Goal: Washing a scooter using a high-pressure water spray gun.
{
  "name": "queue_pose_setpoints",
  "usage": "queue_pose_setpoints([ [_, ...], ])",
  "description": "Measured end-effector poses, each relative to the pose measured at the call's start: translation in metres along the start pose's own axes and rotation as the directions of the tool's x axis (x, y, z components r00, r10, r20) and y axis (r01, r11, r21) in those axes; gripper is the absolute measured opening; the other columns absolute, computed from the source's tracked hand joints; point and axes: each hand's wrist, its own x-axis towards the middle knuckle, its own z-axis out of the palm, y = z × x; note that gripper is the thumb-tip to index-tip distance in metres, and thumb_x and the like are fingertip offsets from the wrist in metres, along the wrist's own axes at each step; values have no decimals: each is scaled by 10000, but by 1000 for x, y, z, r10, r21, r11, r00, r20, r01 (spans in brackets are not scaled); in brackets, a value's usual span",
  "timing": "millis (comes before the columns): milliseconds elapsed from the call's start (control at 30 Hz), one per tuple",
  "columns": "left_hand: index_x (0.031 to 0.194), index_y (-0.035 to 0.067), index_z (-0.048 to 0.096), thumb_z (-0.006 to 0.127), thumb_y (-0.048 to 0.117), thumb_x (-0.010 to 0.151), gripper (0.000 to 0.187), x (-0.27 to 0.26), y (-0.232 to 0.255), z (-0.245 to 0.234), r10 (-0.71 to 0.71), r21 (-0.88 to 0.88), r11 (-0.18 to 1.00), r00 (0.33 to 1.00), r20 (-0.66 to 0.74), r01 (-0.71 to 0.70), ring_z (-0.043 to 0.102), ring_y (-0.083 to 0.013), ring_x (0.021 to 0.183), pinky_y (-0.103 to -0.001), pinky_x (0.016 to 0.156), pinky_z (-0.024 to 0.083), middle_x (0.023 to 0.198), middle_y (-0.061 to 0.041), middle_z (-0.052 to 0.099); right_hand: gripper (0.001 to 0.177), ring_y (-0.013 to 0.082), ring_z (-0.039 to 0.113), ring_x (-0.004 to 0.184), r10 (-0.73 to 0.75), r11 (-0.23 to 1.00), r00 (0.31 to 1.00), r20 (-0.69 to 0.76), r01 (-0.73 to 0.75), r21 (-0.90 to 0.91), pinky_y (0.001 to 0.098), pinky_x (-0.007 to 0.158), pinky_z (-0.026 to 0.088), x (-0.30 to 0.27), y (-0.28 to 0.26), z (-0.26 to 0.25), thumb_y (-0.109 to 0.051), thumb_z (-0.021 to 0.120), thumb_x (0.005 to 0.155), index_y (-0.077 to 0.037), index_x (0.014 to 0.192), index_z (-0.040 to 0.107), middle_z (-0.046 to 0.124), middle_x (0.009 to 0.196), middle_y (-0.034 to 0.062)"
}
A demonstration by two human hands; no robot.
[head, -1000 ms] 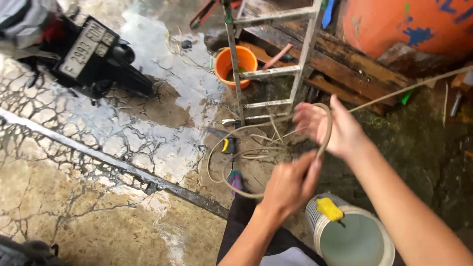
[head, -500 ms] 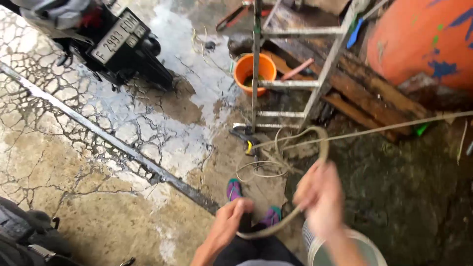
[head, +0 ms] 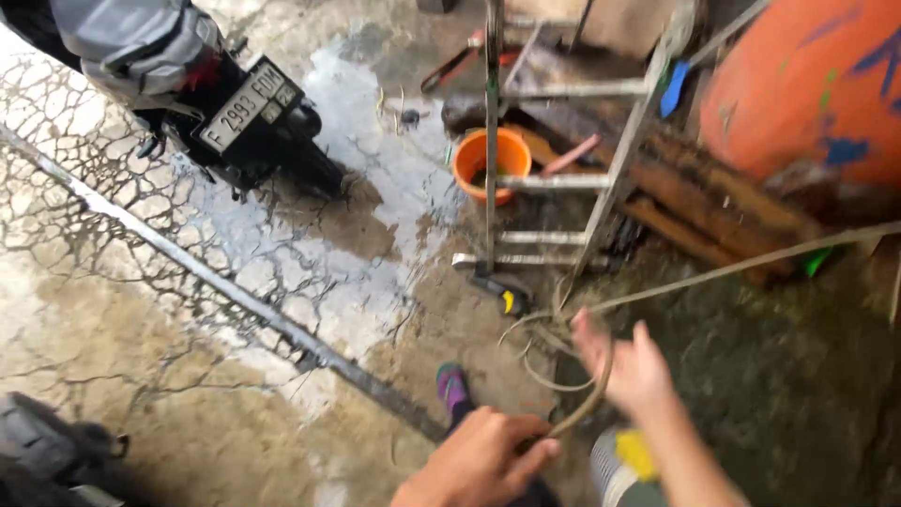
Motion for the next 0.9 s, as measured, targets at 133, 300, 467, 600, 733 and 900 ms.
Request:
queue_pose_setpoints([
  [133,918,74,754,680,316,964,256,-67,11,-46,-115,23,993,993,25,114,590,-281,446,-413,482,469,518,-125,566,547,300,676,868,1,989,896,-443,66,134,376,783,607,109,-86,-131,-424,422,1104,106,1225,484,653,993,212],
  [300,724,141,785,781,351,822,232,-145,-65,-96,-156,235,934,901,-405,268,637,-143,348,-341,378,492,425,-23,648,193,109,405,546,-42,994,988,-150,57,97,273,475,388,105,-72,-116,-143,386,1093,31,1101,470,429,690,-4],
  [467,843,90,768,735,259,853,172,-201,-187,-159,-231,282,843,782,-579,458,661,-226,676,-407,663,521,730,-86,712,151,115,457,664,-258,943,965,58,264,-200,282,683,484,-16,69,73,-149,399,1124,-68,1028,483,435,757,-17],
  [600,951,69,742,664,154,868,142,-202,-277,-179,-218,232,887,805,-552,399,694,-267,914,-425,848,542,935,-91,749,138,152,529,734,-403,722,898,178,431,-541,385,881,526,-38,131,122,-146,413,1121,-97,1001,461,450,785,-4],
  [733,1165,105,713,594,123,863,325,-133,-195,-148,-255,-22,958,812,-525,287,703,-293,1004,-454,888,522,1136,-78,749,106,167,576,773,-497,726,858,129,492,-480,421,951,511,-48,172,126,-153,414,1071,-116,978,446,473,789,-14],
  [900,1297,41,609,672,320,962,441,-59,-60,-118,65,-141,987,993,-98,-79,674,-403,1027,-454,884,526,1097,-226,702,74,217,611,798,-421,541,845,329,525,-657,532,1027,541,-56,245,180,-123,519,1028,-89,1006,457,522,807,1],
])
